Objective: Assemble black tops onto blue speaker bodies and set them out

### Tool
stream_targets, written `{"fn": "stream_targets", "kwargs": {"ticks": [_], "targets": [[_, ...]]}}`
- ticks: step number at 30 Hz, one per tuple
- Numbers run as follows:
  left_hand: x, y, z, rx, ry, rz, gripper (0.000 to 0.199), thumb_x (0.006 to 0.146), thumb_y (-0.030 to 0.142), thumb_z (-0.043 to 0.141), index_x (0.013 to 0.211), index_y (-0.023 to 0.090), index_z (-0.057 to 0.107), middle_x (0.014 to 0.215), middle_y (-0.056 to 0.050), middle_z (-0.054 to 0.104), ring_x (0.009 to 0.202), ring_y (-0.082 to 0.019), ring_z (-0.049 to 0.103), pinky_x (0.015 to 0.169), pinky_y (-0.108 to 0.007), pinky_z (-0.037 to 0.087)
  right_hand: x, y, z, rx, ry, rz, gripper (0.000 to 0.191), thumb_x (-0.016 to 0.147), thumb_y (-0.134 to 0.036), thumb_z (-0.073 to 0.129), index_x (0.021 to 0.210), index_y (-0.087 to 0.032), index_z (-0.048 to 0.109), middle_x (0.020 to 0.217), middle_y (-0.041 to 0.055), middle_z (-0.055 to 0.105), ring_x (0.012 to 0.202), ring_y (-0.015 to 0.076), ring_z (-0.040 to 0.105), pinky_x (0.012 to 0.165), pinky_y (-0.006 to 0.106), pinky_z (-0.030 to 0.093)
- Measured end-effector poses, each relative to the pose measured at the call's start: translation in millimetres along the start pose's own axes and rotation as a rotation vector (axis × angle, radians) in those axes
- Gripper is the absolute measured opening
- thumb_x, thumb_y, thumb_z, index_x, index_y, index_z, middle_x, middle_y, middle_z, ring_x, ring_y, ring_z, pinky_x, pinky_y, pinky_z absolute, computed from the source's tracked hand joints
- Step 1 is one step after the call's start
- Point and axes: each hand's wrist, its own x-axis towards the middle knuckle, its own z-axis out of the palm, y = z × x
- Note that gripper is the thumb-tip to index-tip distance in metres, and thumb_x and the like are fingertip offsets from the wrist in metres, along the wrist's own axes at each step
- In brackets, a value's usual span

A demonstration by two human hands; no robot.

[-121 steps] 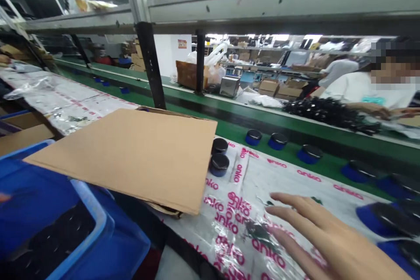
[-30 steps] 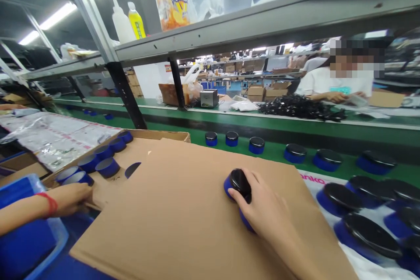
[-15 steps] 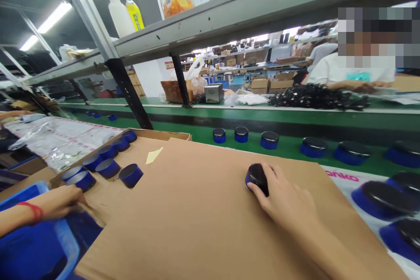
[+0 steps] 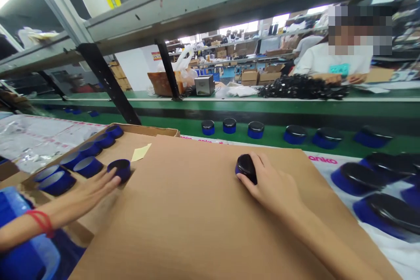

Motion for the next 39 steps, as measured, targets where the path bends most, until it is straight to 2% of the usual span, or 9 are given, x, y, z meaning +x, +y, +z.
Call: {"fn": "stream_targets", "kwargs": {"ticks": [3,5,13,19,22,27,31,35,39], "targets": [[10.4,54.2,4.0,-0.016,-0.034,-0.092,0.071,0.091,0.057,0.026,0.137,0.010,0.054,0.151,-0.024,0.041,0.142,-0.040,0.034,0.108,-0.062,0.035,-6.1,4.8,-4.7,-0.012,0.010,-0.009,0.049,0.092,-0.057,0.037,0.129,-0.026,0.045,0.132,0.0028,0.055,0.082,0.0281,0.064,0.052,0.035,0.044],[14.6,76.5,4.8,-0.043,-0.058,-0.125,0.081,0.091,0.061,0.022,0.146,0.004,0.040,0.156,-0.025,0.030,0.145,-0.040,0.028,0.110,-0.065,0.032,-11.5,10.2,-7.1,-0.025,0.020,-0.015,0.049,0.093,-0.056,0.036,0.129,-0.025,0.045,0.132,0.0034,0.056,0.085,0.0288,0.066,0.052,0.035,0.046],[33.4,110.4,13.9,-0.050,-0.024,0.042,0.079,0.095,0.055,0.023,0.145,-0.006,0.033,0.161,-0.025,0.007,0.150,-0.036,0.000,0.118,-0.064,0.017,-30.8,56.7,-5.7,-0.099,0.113,-0.029,0.050,0.094,-0.057,0.035,0.132,-0.025,0.044,0.130,0.0042,0.060,0.068,0.0241,0.068,0.044,0.034,0.048],[48.3,145.0,5.9,0.032,-0.027,0.125,0.080,0.097,0.049,0.018,0.144,-0.016,0.025,0.157,-0.032,0.008,0.149,-0.037,-0.001,0.118,-0.065,0.002,-34.5,81.9,-3.7,-0.133,0.205,-0.035,0.050,0.095,-0.056,0.035,0.129,-0.022,0.048,0.121,0.0056,0.065,0.060,0.0228,0.068,0.039,0.034,0.051],[56.3,161.9,4.6,0.037,-0.073,0.174,0.090,0.095,0.060,0.022,0.146,-0.013,0.020,0.156,-0.032,0.007,0.149,-0.038,0.000,0.118,-0.063,-0.005,-30.6,73.5,-9.3,-0.126,0.246,-0.087,0.052,0.096,-0.056,0.036,0.133,-0.023,0.047,0.126,0.0038,0.063,0.063,0.0223,0.070,0.038,0.034,0.053],[70.9,190.7,19.1,-0.059,-0.273,0.322,0.087,0.088,0.075,0.028,0.153,0.019,0.017,0.157,-0.027,0.012,0.146,-0.040,0.006,0.115,-0.065,0.021,-26.9,41.8,-21.9,-0.072,0.359,-0.265,0.048,0.095,-0.050,0.044,0.133,-0.022,0.048,0.125,0.0023,0.064,0.071,0.0218,0.072,0.042,0.033,0.057],[81.3,191.3,14.3,-0.063,-0.397,0.360,0.092,0.085,0.077,0.037,0.154,0.021,0.013,0.157,-0.028,0.008,0.145,-0.041,0.006,0.113,-0.065,0.023,-25.3,28.4,-15.8,-0.060,0.411,-0.482,0.051,0.088,-0.037,0.060,0.131,-0.012,0.053,0.119,0.0097,0.067,0.068,0.0214,0.072,0.047,0.034,0.060],[120.8,187.4,-16.3,-0.022,-0.372,0.381,0.084,0.088,0.065,0.051,0.152,0.015,0.028,0.159,-0.022,0.021,0.149,-0.033,0.017,0.120,-0.054,0.021,-21.2,27.1,-5.6,-0.055,0.387,-0.592,0.068,0.064,-0.038,0.085,0.124,-0.014,0.063,0.113,0.0078,0.071,0.086,0.0256,0.073,0.065,0.037,0.065],[200.8,200.2,-31.1,0.007,-0.161,0.221,0.080,0.091,0.053,0.057,0.153,0.016,0.022,0.164,-0.018,0.011,0.149,-0.037,0.014,0.118,-0.060,0.021,-21.3,37.8,-8.9,-0.101,0.455,-0.652,0.089,0.060,-0.074,0.074,0.127,-0.016,0.064,0.123,0.0141,0.066,0.095,0.0337,0.071,0.073,0.050,0.064]]}}
